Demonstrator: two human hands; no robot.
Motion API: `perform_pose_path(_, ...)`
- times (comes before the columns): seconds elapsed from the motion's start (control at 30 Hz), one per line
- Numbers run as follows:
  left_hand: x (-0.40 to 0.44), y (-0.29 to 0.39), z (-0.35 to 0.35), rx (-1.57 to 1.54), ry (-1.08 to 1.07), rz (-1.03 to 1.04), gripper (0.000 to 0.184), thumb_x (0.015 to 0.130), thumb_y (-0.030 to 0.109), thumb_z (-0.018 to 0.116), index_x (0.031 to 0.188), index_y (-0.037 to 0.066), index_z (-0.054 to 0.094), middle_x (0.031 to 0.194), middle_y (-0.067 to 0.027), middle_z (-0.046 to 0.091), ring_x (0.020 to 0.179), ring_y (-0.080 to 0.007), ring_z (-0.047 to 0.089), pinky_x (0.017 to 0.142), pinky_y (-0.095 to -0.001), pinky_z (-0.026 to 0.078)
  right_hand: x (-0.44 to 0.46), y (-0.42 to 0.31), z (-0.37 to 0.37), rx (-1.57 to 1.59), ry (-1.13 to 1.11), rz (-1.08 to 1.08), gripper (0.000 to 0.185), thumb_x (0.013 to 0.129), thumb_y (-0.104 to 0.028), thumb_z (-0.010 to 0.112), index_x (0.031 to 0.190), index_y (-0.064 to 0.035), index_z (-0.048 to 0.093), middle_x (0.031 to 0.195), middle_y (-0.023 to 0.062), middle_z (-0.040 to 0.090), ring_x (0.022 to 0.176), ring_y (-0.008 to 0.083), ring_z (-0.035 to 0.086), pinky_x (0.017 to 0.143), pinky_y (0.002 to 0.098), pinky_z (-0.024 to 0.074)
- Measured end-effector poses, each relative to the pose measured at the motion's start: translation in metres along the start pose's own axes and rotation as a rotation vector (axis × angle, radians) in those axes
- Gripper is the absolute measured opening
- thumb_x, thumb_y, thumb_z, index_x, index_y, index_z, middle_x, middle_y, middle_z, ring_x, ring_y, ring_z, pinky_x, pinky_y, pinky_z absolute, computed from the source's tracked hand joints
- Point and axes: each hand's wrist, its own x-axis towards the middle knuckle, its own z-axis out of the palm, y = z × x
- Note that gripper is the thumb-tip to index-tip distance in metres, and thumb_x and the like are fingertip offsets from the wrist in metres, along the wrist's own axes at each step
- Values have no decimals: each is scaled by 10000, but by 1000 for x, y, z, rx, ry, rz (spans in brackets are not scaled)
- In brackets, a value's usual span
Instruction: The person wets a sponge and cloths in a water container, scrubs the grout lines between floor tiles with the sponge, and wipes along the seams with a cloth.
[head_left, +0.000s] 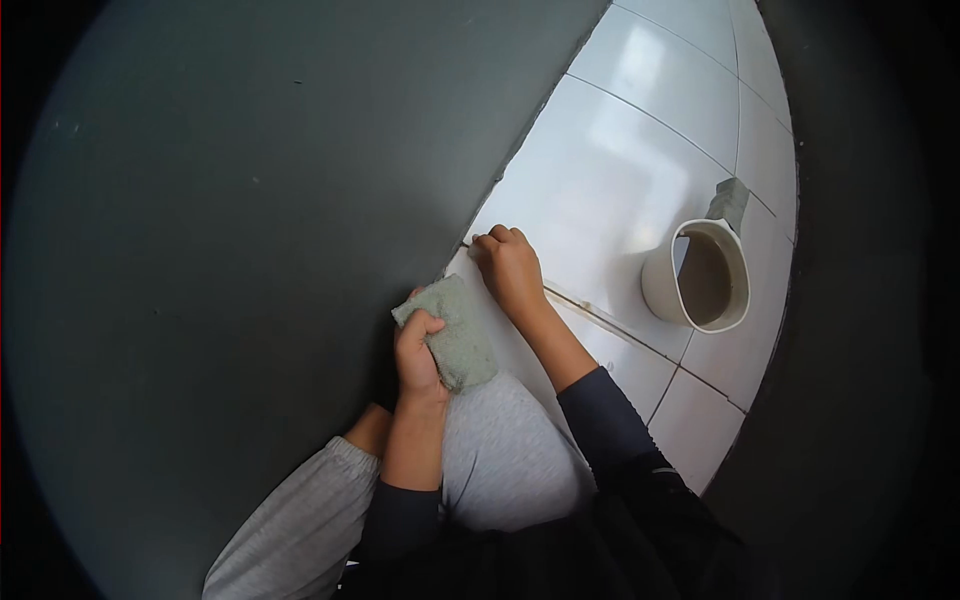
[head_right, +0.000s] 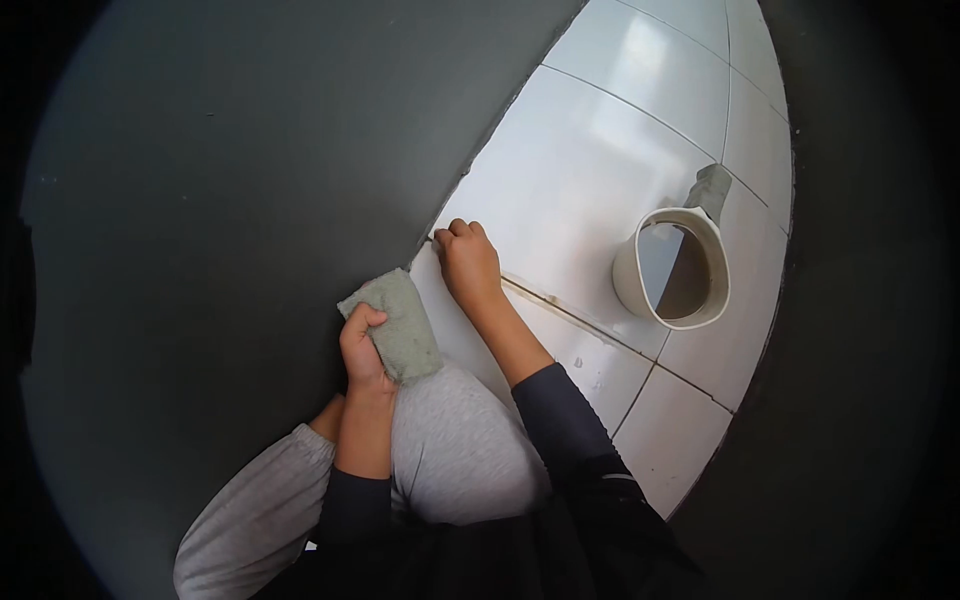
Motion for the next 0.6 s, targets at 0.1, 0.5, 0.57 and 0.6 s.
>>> perform_pose_path(0.1, 0, -1, 2, -13, -4, 7, 357, 692, 76, 454, 1028, -8, 540, 912, -75, 561, 827, -173, 552, 758, -298, 472, -28, 16, -35, 11, -57, 77, 210, 703, -5, 653, 906, -44, 688, 837, 76, 611, 770, 257, 550, 684, 358, 499)
perform_pose_path(0.5, 3, -2, -3, 20, -36, -14, 356, 694, 87, 450, 1026, -6, 540, 911, -87, 559, 827, -179, 549, 756, -303, 471, 6, -8, 9, 35, 48, 9, 140, 744, -50, 629, 870, -49, 690, 827, 86, 611, 760, 267, 551, 695, 360, 489)
perform_pose_path(0.57, 3, -1, -1, 22, -37, -10, 357, 694, 85, 449, 1026, -5, 541, 911, -85, 558, 826, -178, 548, 755, -304, 472, -3, 2, -3, -14, -30, 8, 179, 732, -41, 642, 904, -42, 688, 831, 81, 615, 769, 264, 558, 700, 358, 495)
perform_pose_path(0.6, 1, -1, 0, 25, -8, -14, 352, 693, 82, 448, 1022, -2, 541, 910, -83, 556, 825, -179, 547, 753, -303, 471, -10, 5, -18, -5, -52, 26, 200, 715, -34, 668, 915, -39, 685, 825, 76, 618, 767, 261, 563, 693, 355, 495)
